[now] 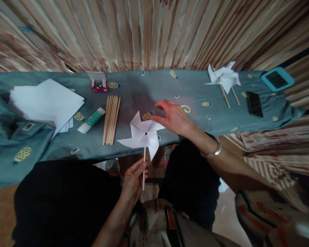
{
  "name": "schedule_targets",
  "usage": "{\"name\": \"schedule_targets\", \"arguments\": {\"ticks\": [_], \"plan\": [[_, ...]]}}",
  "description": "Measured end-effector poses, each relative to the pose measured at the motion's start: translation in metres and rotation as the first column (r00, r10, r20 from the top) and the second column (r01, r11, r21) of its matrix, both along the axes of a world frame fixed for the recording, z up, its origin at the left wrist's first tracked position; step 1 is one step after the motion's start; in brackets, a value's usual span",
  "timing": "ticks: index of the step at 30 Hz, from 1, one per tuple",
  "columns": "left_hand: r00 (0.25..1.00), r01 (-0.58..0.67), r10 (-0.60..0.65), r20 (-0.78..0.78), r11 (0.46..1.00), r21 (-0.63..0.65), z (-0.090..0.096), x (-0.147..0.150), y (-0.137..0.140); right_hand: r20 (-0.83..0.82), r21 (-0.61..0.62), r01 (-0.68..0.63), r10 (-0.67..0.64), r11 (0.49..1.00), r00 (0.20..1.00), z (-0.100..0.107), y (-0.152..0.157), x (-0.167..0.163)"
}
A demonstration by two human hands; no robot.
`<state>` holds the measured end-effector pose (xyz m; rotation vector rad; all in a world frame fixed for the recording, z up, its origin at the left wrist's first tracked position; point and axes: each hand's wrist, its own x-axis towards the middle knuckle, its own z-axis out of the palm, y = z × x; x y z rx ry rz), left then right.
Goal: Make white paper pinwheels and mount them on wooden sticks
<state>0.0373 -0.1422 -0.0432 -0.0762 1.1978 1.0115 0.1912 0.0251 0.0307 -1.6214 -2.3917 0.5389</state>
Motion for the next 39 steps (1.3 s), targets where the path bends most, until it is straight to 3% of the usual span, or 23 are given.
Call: {"name": "schedule_targets", "arguments": {"ticks": [4, 9, 14, 19, 26, 30, 39], "plan": [[1.000, -0.001, 0.001, 0.016, 1.000, 0.013, 0.007, -0.002, 0.005, -0.320, 0.192, 0.209, -0.140, 0.959, 0.937, -0.006, -0.027, 0.014], [1.000, -0.001, 0.001, 0.014, 0.998, 0.062, 0.018, -0.006, 0.017, -0.567, 0.142, 0.330, -0.197, 0.933, 0.800, -0.015, -0.045, 0.017], [1.000, -0.003, 0.002, 0.016, 0.993, 0.114, 0.029, -0.011, 0.032, -0.681, -0.036, 0.273, -0.223, 0.961, 0.697, -0.018, -0.048, 0.009], [0.999, 0.049, -0.051, 0.012, 0.987, 0.150, 0.043, -0.019, 0.058, -0.718, -0.211, 0.222, -0.305, 0.952, 0.626, -0.022, -0.051, 0.000], [0.992, 0.120, -0.123, 0.000, 0.965, 0.232, 0.060, -0.019, 0.087, -0.860, -0.428, -0.014, -0.403, 0.904, 0.313, -0.007, -0.029, -0.013], [0.985, 0.169, -0.171, -0.018, 0.949, 0.265, 0.056, -0.020, 0.091, -0.853, -0.473, -0.012, -0.454, 0.881, 0.257, -0.004, -0.021, -0.015], [0.980, 0.187, -0.165, -0.108, 0.948, 0.256, 0.031, -0.018, 0.098, -0.818, -0.567, -0.075, -0.549, 0.820, 0.172, -0.024, -0.023, -0.015]]}}
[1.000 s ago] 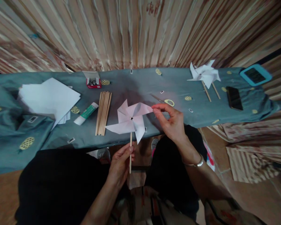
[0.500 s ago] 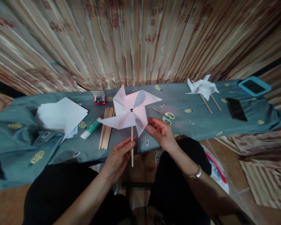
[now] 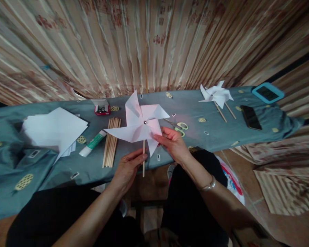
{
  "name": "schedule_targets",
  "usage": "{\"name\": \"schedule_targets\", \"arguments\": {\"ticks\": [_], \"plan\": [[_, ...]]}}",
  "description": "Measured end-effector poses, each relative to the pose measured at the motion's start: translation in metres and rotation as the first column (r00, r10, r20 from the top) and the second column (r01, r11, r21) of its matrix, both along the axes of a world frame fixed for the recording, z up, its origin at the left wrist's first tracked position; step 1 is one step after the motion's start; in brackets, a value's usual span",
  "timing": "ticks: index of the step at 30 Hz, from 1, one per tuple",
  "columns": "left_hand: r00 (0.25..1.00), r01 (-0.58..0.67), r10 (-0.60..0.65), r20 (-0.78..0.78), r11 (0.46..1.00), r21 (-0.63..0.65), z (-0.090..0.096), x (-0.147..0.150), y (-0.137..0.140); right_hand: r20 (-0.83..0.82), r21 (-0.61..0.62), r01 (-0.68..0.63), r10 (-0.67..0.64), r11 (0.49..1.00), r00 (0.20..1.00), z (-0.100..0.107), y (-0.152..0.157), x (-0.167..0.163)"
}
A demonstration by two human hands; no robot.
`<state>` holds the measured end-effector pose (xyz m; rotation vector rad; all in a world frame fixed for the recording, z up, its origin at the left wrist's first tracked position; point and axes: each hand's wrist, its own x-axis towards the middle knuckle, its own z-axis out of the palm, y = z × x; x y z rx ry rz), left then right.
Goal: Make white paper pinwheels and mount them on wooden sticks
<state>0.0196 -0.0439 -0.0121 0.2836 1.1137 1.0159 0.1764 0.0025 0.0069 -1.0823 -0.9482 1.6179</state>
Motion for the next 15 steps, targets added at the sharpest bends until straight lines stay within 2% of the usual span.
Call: {"name": "schedule_targets", "arguments": {"ticks": [5, 9, 12, 15], "plan": [[0.998, 0.048, -0.045, -0.035, 0.993, 0.110, -0.010, -0.002, 0.002, 0.055, -0.017, -0.039, 0.039, 0.999, 0.998, -0.003, 0.001, -0.005], [0.993, 0.060, -0.043, -0.113, 0.987, 0.151, -0.015, -0.006, 0.003, 0.173, 0.057, -0.106, 0.095, 0.993, 0.980, -0.003, -0.003, -0.008], [0.989, 0.061, -0.035, -0.146, 0.983, 0.176, -0.016, -0.009, 0.002, 0.378, 0.166, -0.165, 0.092, 0.972, 0.921, -0.001, -0.011, -0.007], [0.986, 0.048, -0.019, -0.166, 0.984, 0.172, -0.016, -0.012, 0.003, 0.564, 0.280, -0.181, -0.008, 0.943, 0.826, 0.004, -0.015, 0.003]]}}
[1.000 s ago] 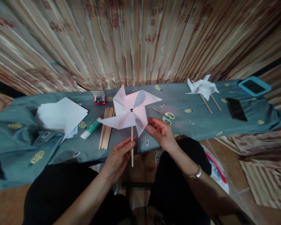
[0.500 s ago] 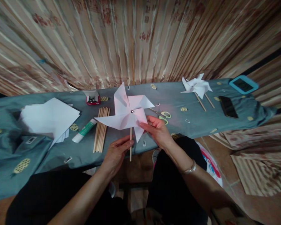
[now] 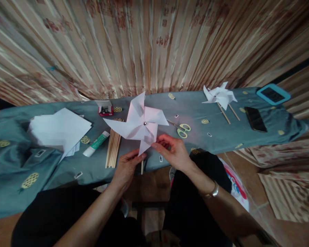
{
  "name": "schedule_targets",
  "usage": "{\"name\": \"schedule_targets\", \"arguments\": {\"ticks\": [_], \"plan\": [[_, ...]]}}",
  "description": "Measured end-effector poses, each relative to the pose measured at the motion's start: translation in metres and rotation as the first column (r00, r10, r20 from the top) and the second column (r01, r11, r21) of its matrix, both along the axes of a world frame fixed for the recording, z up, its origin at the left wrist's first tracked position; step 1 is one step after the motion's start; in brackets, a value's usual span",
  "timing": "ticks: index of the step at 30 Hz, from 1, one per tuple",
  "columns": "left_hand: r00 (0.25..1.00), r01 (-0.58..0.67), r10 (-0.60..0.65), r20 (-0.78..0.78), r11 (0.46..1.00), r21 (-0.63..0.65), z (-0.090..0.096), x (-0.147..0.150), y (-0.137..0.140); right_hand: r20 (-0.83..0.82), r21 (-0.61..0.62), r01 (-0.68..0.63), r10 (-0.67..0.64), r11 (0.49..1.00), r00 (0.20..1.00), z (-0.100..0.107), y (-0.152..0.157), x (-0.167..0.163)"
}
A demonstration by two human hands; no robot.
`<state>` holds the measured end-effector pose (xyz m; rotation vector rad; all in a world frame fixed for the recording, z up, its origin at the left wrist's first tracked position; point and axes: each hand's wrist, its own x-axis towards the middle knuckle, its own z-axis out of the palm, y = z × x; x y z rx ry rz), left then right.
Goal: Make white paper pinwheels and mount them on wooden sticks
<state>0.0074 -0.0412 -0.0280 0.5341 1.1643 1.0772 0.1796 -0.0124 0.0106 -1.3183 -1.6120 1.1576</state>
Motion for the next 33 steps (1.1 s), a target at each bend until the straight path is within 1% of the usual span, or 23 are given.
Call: {"name": "schedule_targets", "arguments": {"ticks": [2, 3, 4, 6, 7, 8, 9, 11, 14, 17, 22, 25, 28, 33], "plan": [[1.000, -0.012, 0.011, -0.025, 1.000, -0.006, 0.000, -0.002, 0.000, 0.036, 0.085, 0.088, -0.091, 0.993, 0.995, 0.003, 0.002, 0.011], [0.999, -0.014, 0.014, -0.042, 1.000, -0.001, 0.000, -0.003, 0.000, 0.024, 0.127, 0.159, -0.164, 0.979, 0.986, 0.004, 0.005, 0.017], [0.998, -0.012, 0.013, -0.057, 1.000, 0.007, 0.001, -0.004, 0.000, -0.002, 0.168, 0.241, -0.244, 0.956, 0.970, 0.005, 0.008, 0.024], [0.997, 0.004, -0.002, -0.077, 1.000, 0.020, 0.001, -0.005, 0.000, -0.068, 0.238, 0.399, -0.395, 0.885, 0.916, 0.005, 0.017, 0.035], [0.997, 0.015, -0.013, -0.079, 1.000, 0.023, 0.001, -0.005, 0.000, -0.084, 0.253, 0.435, -0.428, 0.864, 0.900, 0.004, 0.021, 0.040], [0.997, 0.027, -0.025, -0.077, 0.999, 0.023, 0.001, -0.006, 0.000, -0.092, 0.256, 0.442, -0.434, 0.860, 0.896, 0.003, 0.025, 0.043], [0.996, 0.041, -0.039, -0.074, 0.999, 0.023, 0.001, -0.006, -0.001, -0.102, 0.249, 0.428, -0.416, 0.869, 0.904, 0.001, 0.029, 0.044], [0.995, 0.067, -0.064, -0.075, 0.997, 0.035, -0.001, -0.006, -0.001, -0.126, 0.207, 0.370, -0.350, 0.906, 0.928, -0.003, 0.035, 0.044], [0.992, 0.090, -0.084, -0.092, 0.994, 0.056, -0.004, -0.007, -0.002, -0.195, 0.111, 0.319, -0.294, 0.941, 0.936, -0.009, 0.040, 0.039], [0.993, 0.069, -0.062, -0.104, 0.996, 0.061, -0.005, -0.008, -0.002, -0.248, 0.029, 0.331, -0.314, 0.943, 0.917, -0.012, 0.041, 0.034], [0.997, 0.004, -0.002, -0.071, 1.000, 0.022, -0.001, -0.007, 0.000, -0.287, -0.027, 0.354, -0.346, 0.935, 0.893, -0.009, 0.039, 0.029], [0.997, -0.029, 0.030, -0.068, 1.000, 0.010, 0.001, -0.006, 0.002, -0.300, -0.061, 0.331, -0.333, 0.942, 0.894, -0.007, 0.037, 0.028], [0.994, -0.051, 0.051, -0.095, 0.999, 0.006, 0.002, -0.005, 0.004, -0.295, -0.080, 0.306, -0.316, 0.949, 0.902, -0.008, 0.035, 0.027], [0.995, -0.038, 0.041, -0.095, 0.999, 0.025, 0.002, -0.006, 0.005, -0.286, -0.113, 0.235, -0.258, 0.965, 0.923, -0.007, 0.032, 0.024]]}}
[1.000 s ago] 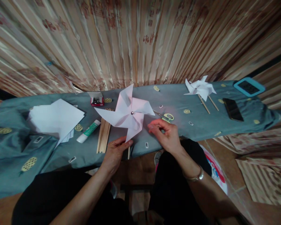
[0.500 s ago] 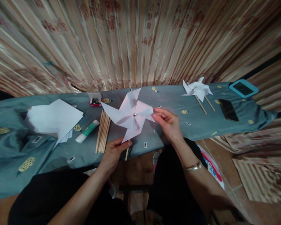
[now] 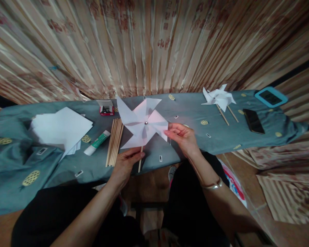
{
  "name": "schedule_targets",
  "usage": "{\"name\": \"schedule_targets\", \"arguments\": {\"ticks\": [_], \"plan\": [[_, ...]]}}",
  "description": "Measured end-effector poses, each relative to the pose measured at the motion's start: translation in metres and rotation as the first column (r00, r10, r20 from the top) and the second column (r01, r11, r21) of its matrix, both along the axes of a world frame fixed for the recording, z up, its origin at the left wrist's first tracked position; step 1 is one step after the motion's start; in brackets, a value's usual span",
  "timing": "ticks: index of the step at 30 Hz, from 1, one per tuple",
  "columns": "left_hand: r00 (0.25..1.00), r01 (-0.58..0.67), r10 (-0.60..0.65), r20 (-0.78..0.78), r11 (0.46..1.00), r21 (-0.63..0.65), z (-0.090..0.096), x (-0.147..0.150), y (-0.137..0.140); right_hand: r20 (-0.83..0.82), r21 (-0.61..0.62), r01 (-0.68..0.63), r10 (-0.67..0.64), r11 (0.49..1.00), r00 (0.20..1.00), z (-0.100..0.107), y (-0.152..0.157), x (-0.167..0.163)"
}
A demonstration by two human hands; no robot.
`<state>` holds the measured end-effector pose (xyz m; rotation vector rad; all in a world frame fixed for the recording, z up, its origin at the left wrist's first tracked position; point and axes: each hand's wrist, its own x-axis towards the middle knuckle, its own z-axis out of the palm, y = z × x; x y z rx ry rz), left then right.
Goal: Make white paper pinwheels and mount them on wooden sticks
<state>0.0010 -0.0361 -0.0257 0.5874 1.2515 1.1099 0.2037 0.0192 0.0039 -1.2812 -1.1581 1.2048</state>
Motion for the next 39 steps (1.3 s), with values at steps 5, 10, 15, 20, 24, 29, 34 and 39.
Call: {"name": "schedule_targets", "arguments": {"ticks": [5, 10, 15, 20, 24, 29, 34, 39], "plan": [[1.000, 0.022, -0.022, 0.011, 1.000, 0.004, 0.000, -0.001, 0.000, -0.101, -0.082, -0.052, 0.044, 0.995, 0.994, 0.007, -0.002, -0.006], [1.000, 0.002, -0.002, 0.009, 0.999, -0.037, 0.003, 0.000, 0.001, -0.113, -0.131, -0.091, 0.076, 0.987, 0.991, 0.006, -0.004, -0.009], [1.000, -0.004, 0.005, 0.014, 0.999, -0.053, 0.004, 0.002, 0.001, -0.087, -0.152, -0.145, 0.133, 0.978, 0.987, 0.004, -0.007, -0.013], [1.000, 0.012, -0.011, 0.026, 0.999, -0.039, 0.000, 0.002, 0.000, -0.132, -0.183, -0.205, 0.182, 0.962, 0.974, 0.002, -0.010, -0.018], [0.999, 0.023, -0.022, 0.029, 0.999, -0.031, -0.001, 0.002, 0.000, -0.166, -0.234, -0.262, 0.227, 0.936, 0.960, 0.000, -0.012, -0.022], [0.999, -0.003, 0.005, 0.046, 0.999, -0.043, 0.000, 0.004, 0.000, -0.190, -0.286, -0.303, 0.256, 0.909, 0.948, 0.001, -0.015, -0.027], [0.998, 0.026, -0.023, 0.063, 0.998, -0.051, -0.004, 0.003, -0.001, -0.205, -0.305, -0.326, 0.273, 0.895, 0.940, 0.001, -0.017, -0.030], [0.994, 0.089, -0.090, 0.057, 0.996, 0.013, -0.005, 0.003, -0.002, -0.216, -0.317, -0.341, 0.283, 0.885, 0.934, 0.001, -0.018, -0.035]]}}
